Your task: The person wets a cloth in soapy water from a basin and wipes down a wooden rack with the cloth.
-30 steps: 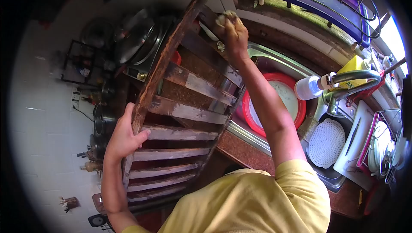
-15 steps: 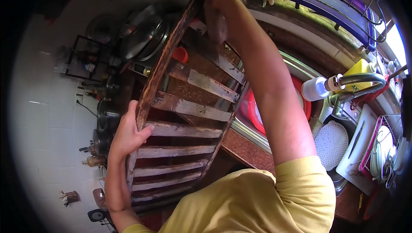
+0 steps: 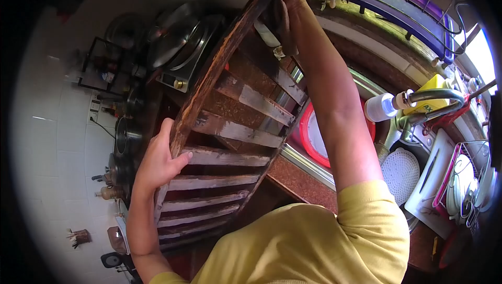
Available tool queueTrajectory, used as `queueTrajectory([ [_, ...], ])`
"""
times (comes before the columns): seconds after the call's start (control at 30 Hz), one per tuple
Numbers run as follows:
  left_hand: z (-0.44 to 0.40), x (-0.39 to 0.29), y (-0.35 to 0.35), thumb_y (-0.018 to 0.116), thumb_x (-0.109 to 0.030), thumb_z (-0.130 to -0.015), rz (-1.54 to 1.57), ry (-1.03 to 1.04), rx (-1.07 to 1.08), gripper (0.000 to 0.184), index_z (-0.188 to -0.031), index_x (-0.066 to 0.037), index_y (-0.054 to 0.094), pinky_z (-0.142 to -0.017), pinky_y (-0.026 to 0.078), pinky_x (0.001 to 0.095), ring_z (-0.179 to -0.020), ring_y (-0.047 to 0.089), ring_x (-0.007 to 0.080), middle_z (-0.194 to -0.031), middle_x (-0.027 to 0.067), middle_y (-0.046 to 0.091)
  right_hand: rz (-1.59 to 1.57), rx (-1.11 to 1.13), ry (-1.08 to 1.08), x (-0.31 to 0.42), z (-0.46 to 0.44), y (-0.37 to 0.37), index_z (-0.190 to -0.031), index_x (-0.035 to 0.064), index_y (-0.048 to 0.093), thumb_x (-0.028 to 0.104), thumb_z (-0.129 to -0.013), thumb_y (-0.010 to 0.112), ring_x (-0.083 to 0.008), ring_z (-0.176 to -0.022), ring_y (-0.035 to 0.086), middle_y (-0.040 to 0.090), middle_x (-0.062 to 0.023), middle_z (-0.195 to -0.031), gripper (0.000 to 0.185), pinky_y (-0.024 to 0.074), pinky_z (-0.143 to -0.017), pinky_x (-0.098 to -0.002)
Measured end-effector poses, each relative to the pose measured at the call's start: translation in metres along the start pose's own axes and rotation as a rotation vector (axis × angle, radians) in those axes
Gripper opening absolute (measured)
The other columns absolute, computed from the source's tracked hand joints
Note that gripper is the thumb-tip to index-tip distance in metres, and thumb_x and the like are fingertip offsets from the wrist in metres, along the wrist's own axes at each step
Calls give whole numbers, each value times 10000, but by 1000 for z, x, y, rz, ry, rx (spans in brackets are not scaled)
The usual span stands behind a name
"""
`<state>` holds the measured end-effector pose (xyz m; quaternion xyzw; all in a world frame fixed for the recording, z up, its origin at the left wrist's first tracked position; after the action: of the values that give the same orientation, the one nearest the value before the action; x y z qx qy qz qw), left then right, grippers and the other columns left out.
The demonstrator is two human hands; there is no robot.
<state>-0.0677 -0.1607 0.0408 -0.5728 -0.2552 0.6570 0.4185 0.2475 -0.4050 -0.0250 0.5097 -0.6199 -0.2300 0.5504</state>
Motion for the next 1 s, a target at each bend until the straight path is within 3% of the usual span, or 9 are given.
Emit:
queueTrajectory([
  [0.17, -4, -2, -1, 693, -4, -775, -17, -79, -16, 471, -1157, -8, 417, -539, 465, 299, -585, 535, 135, -891, 129, 613, 938, -377, 61, 29, -30, -40, -891, 36, 674, 148, -768, 748, -204, -500, 568, 584, -39, -627, 182, 447, -438, -333],
  [0.23, -3, -3, 3, 693, -3, -778, 20, -146, 12, 472, -1159, -7, 414, -526, 468, 299, -578, 540, 137, -880, 127, 611, 256, 192, -565, 37, -62, -40, -885, 16, 666, 135, -823, 691, -186, -496, 548, 512, -5, -592, 136, 461, -450, -334],
  [0.4, -2, -2, 2, 694, 0, -795, -19, -166, 7, 480, -1178, -5, 404, -462, 459, 281, -525, 541, 121, -816, 109, 588, 1826, -704, -1259, 38, 71, 90, -877, -37, 655, 144, -863, 549, -364, -563, 625, 584, -151, -595, 210, 555, -618, -413],
  [0.63, 2, 4, 6, 667, 22, -797, 12, -180, 27, 646, -1367, -10, 364, -454, 434, 234, -548, 491, 77, -853, 44, 572, 686, -542, -423, 25, -20, -61, -846, -16, 635, 139, -838, 627, -445, -667, 616, 643, -245, -755, 155, 515, -656, -489],
  [0.7, 3, 4, 4, 667, 25, -795, 45, -167, -6, 682, -1398, -7, 349, -454, 432, 228, -557, 493, 70, -895, 46, 586, 417, -386, -214, 12, -8, -132, -918, 8, 682, 209, -921, 665, -184, -770, 648, 689, -94, -897, 203, 526, -670, -301],
  [0.8, 3, 10, 2, 678, 25, -789, 79, -186, -30, 670, -1373, -6, 352, -463, 444, 232, -595, 505, 73, -987, 68, 589, 1519, -218, -714, 33, 105, -81, -851, 19, 640, 191, -855, 670, -263, -799, 671, 686, -119, -831, 175, 518, -675, -379],
  [0.83, 1, 16, 3, 661, 36, -792, 88, -207, 6, 766, -1464, -8, 295, -456, 430, 217, -582, 494, 62, -1059, 70, 597, 699, -453, -386, -2, 100, -160, -888, 24, 626, 194, -813, 691, -268, -777, 666, 676, -140, -838, 196, 516, -664, -385],
  [0.9, 0, 11, 4, 680, 27, -785, 114, -198, -3, 631, -1346, -29, 395, -462, 423, 235, -613, 504, 73, -961, 73, 589, 1902, -372, -929, -37, 174, -103, -962, 6, 583, 174, -826, 648, -335, -879, 592, 591, -166, -971, 225, 490, -741, -435],
  [1.0, 2, 16, 0, 660, 48, -791, 82, -254, -70, 658, -1382, -18, 377, -478, 435, 232, -615, 502, 76, -997, 76, 597, 1585, -650, -818, -66, 232, -152, -965, 44, 608, 93, -835, 624, -373, -903, 570, 589, -164, -995, 140, 474, -810, -442],
])
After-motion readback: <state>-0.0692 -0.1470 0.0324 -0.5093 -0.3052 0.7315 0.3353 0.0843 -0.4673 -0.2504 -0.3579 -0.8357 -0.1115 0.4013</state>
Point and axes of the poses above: each hand's wrist, its own z-axis away from the middle knuckle, its own y-axis out of the palm, x = y × z, the point moved 8 cm from there along -z, towards the middle knuckle
